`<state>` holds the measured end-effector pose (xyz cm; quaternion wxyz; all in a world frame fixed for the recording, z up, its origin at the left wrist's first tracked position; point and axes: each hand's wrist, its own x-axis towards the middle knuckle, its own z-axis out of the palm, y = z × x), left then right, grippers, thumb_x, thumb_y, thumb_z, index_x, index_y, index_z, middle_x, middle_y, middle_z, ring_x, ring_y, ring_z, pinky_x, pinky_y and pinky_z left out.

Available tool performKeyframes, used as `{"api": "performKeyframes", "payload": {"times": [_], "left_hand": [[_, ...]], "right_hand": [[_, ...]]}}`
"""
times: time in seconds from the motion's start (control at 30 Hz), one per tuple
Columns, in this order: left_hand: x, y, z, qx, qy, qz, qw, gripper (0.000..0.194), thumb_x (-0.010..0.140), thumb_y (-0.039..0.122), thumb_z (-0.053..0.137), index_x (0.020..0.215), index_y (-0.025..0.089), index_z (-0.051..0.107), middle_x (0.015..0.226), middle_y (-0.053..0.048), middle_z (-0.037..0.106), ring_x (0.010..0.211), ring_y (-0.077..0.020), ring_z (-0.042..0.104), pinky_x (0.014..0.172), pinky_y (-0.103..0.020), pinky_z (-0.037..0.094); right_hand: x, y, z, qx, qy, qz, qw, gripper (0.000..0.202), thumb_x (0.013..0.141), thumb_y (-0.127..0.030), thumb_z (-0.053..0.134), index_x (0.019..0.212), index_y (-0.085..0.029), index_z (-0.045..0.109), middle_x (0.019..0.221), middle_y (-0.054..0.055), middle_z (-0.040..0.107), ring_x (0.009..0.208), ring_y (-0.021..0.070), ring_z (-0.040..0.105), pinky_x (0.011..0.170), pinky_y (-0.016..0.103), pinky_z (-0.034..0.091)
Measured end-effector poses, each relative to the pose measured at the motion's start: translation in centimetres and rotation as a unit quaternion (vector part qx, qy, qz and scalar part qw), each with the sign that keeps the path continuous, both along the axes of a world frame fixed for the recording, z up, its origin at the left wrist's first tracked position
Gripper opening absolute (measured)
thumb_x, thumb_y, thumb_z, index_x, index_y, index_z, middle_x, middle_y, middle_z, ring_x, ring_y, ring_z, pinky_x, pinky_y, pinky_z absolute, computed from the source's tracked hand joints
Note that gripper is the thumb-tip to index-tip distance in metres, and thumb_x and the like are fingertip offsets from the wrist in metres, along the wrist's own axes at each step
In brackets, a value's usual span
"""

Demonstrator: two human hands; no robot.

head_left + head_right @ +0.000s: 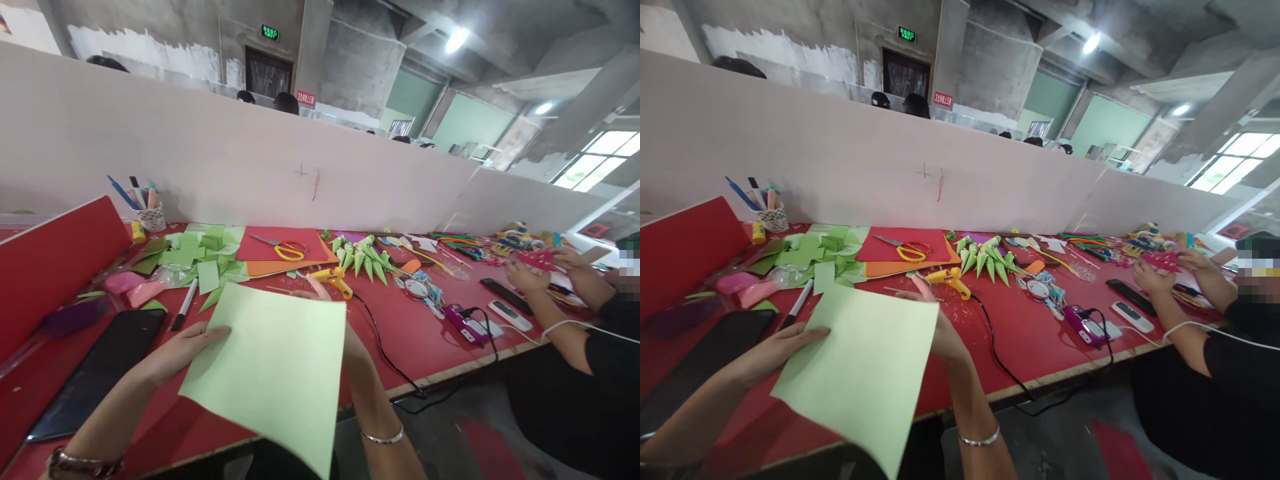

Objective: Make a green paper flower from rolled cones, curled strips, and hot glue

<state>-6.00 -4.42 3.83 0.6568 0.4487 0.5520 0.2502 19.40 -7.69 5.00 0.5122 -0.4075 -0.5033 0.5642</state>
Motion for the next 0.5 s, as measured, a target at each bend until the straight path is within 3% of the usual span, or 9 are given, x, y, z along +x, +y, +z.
{"api": "performKeyframes", "payload": {"times": [0.17, 0.27, 0.4, 0.5], "left_hand": [[0.0, 0.2, 0.2, -0.005, -0.008, -0.049, 0.999, 0.034, 0.063, 0.046, 0.066, 0.075, 0.014, 0.068, 0.071, -0.008, 0.07, 0.06, -0.0209, 0.064, 0.054, -0.026, 0.05], [0.3, -0.2, 0.5, 0.011, 0.003, -0.073, 0.997, 0.038, 0.063, 0.048, 0.065, 0.078, 0.014, 0.069, 0.077, -0.009, 0.07, 0.068, -0.0234, 0.065, 0.058, -0.027, 0.051], [0.9, -1.3, 0.6, 0.056, 0.015, -0.043, 0.997, 0.045, 0.054, 0.053, 0.068, 0.081, 0.017, 0.069, 0.091, -0.009, 0.07, 0.085, -0.028, 0.063, 0.066, -0.03, 0.052], [1.8, -1.8, 0.5, 0.095, 0.013, 0.005, 0.995, 0.052, 0.053, 0.057, 0.065, 0.085, 0.016, 0.068, 0.097, -0.009, 0.068, 0.089, -0.0295, 0.062, 0.072, -0.034, 0.052]], "right_hand": [[0.4, 1.0, 1.3, 0.121, -0.108, 0.116, 0.98, 0.009, 0.07, -0.026, 0.062, 0.078, -0.025, 0.063, 0.12, 0.004, 0.049, 0.096, 0.018, 0.055, 0.08, 0.029, 0.045], [0.5, 1.9, 0.9, 0.147, -0.112, 0.162, 0.969, 0.011, 0.074, -0.03, 0.059, 0.072, -0.019, 0.057, 0.117, 0.007, 0.05, 0.098, 0.0181, 0.053, 0.08, 0.032, 0.045], [-0.2, 3.0, 0.0, 0.152, -0.154, 0.097, 0.972, 0.02, 0.078, -0.034, 0.054, 0.067, -0.017, 0.053, 0.109, 0.007, 0.052, 0.101, 0.0174, 0.05, 0.083, 0.03, 0.04], [-1.0, 3.1, -0.4, 0.153, -0.206, 0.052, 0.965, 0.018, 0.076, -0.033, 0.055, 0.067, -0.017, 0.054, 0.107, 0.005, 0.052, 0.098, 0.0166, 0.051, 0.077, 0.025, 0.04]]}}
